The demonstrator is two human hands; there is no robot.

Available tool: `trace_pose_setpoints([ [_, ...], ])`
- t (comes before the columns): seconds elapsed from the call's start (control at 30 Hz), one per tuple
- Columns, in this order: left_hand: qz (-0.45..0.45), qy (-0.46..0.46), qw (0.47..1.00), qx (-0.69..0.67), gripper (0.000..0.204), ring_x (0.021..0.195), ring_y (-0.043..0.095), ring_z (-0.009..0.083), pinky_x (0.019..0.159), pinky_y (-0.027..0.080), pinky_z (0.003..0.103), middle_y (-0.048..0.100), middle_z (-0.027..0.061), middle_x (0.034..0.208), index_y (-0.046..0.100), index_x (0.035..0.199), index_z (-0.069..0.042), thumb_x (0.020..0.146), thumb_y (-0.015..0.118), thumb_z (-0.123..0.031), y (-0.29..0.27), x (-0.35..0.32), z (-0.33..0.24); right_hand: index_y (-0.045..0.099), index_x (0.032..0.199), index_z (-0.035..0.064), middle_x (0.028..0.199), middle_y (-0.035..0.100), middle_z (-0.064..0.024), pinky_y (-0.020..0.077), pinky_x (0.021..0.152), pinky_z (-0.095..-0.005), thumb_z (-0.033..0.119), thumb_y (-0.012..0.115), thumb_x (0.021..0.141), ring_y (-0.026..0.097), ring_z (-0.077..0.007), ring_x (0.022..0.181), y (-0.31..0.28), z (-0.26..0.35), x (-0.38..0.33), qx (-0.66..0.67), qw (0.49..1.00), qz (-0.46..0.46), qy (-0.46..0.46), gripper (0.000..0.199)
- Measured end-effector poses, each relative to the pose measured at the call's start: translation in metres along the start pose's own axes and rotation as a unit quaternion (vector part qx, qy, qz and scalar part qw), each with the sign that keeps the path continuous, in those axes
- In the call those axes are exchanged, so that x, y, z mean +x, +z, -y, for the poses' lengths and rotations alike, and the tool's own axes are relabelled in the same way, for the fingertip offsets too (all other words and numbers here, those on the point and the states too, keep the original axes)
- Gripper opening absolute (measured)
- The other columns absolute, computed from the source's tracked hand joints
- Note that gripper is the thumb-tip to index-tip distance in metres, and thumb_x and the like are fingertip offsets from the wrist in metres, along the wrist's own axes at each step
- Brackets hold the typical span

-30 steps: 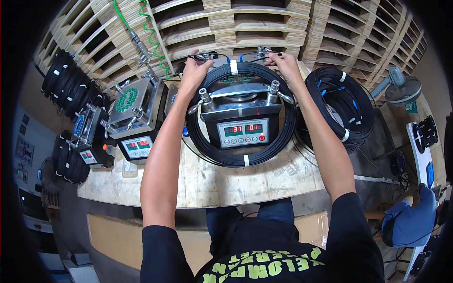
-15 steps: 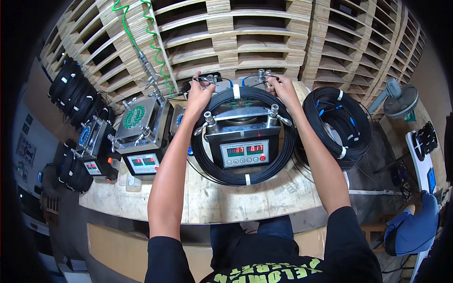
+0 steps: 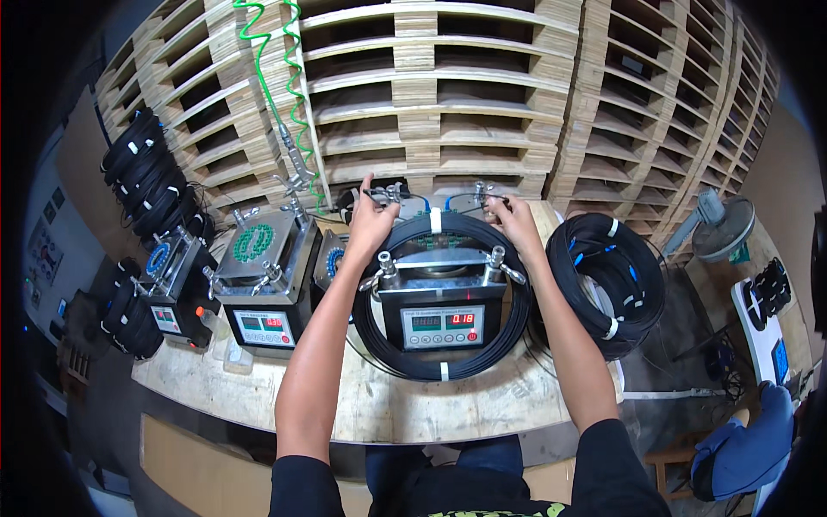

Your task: Processing or testing fiber optic cable coils using a benchtop machine.

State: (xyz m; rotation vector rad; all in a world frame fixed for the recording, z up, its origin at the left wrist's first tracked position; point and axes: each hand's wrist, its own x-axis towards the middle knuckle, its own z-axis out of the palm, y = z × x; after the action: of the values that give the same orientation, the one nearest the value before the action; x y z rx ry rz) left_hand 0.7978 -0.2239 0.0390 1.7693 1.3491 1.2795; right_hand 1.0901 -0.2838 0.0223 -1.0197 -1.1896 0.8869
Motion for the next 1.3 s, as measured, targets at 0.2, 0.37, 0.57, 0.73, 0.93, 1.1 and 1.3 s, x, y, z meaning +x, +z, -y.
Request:
trace_pose_setpoints([
  [0.2, 0.015, 0.021, 0.999, -0.046, 0.083, 0.108, 0.064, 0.0331, 0.096, 0.049, 0.042, 0.063, 0.0265, 0.119, 0.028, 0.158, -0.012, 0.084, 0.067, -0.016, -0.001, -0.005, -0.006, 0.069, 0.105, -0.0005, 0.087, 0.069, -0.0077, 0.053, 0.066, -0.0255, 0.03, 0.064, 0.099, 0.065, -0.0121, 0.074, 0.005, 0.01, -0.004, -0.074, 0.997, -0.025, -0.022, 0.031],
  [0.37, 0.039, 0.026, 0.995, -0.088, 0.072, 0.088, 0.063, 0.0231, 0.083, 0.05, 0.036, 0.064, 0.0166, 0.102, 0.032, 0.153, -0.015, 0.087, 0.059, -0.007, -0.002, -0.006, -0.01, 0.074, 0.094, -0.0009, 0.077, 0.067, -0.0053, 0.0508, 0.063, -0.0272, 0.038, 0.061, 0.101, 0.062, -0.0111, 0.069, 0.008, 0.006, -0.003, -0.088, 0.995, -0.012, -0.054, 0.041],
  [0.57, 0.02, 0.042, 0.999, 0.009, 0.064, 0.091, 0.064, 0.0246, 0.085, 0.051, 0.038, 0.063, 0.016, 0.107, 0.039, 0.149, -0.016, 0.088, 0.059, -0.013, 0.002, -0.013, -0.023, 0.077, 0.087, -0.0013, 0.064, 0.062, -0.0042, 0.0466, 0.061, -0.0298, 0.046, 0.055, 0.102, 0.059, -0.0123, 0.064, 0.0, 0.006, 0.003, -0.147, 0.988, 0.027, -0.033, 0.054],
  [0.73, -0.022, 0.055, 0.994, 0.09, 0.068, 0.111, 0.063, 0.0357, 0.099, 0.047, 0.044, 0.063, 0.0226, 0.118, 0.044, 0.148, -0.015, 0.084, 0.067, -0.024, 0.0, -0.016, -0.03, 0.078, 0.088, -0.0014, 0.066, 0.062, -0.0064, 0.0451, 0.063, -0.0307, 0.052, 0.062, 0.097, 0.059, -0.0127, 0.067, 0.007, 0.008, 0.005, -0.213, 0.975, 0.033, -0.051, 0.057],
  [0.93, 0.032, 0.065, 0.997, 0.0, 0.069, 0.102, 0.062, 0.0323, 0.095, 0.048, 0.041, 0.062, 0.0196, 0.108, 0.041, 0.149, -0.011, 0.085, 0.066, -0.021, 0.006, -0.005, -0.02, 0.077, 0.09, -0.0054, 0.072, 0.067, -0.0094, 0.0465, 0.066, -0.0309, 0.054, 0.066, 0.093, 0.061, -0.0145, 0.071, -0.002, -0.008, 0.021, -0.214, 0.975, 0.049, -0.04, 0.06],
  [1.1, 0.026, 0.073, 0.997, -0.008, 0.064, 0.095, 0.061, 0.0295, 0.09, 0.049, 0.041, 0.06, 0.0177, 0.101, 0.041, 0.147, -0.008, 0.087, 0.064, -0.017, -0.001, -0.004, -0.006, 0.076, 0.088, -0.0069, 0.084, 0.075, -0.0139, 0.0501, 0.072, -0.0298, 0.04, 0.066, 0.095, 0.068, -0.0166, 0.077, 0.012, -0.003, 0.013, -0.148, 0.98, 0.062, -0.116, 0.049],
  [1.3, -0.009, 0.044, 0.999, 0.03, 0.058, 0.105, 0.064, 0.034, 0.095, 0.049, 0.043, 0.062, 0.023, 0.117, 0.046, 0.139, -0.002, 0.088, 0.065, -0.02, 0.007, -0.002, -0.009, 0.076, 0.095, -0.0053, 0.09, 0.076, -0.0148, 0.0524, 0.077, -0.0316, 0.023, 0.062, 0.093, 0.071, -0.0204, 0.084, -0.002, -0.004, 0.016, -0.194, 0.978, 0.03, -0.068, 0.032],
])
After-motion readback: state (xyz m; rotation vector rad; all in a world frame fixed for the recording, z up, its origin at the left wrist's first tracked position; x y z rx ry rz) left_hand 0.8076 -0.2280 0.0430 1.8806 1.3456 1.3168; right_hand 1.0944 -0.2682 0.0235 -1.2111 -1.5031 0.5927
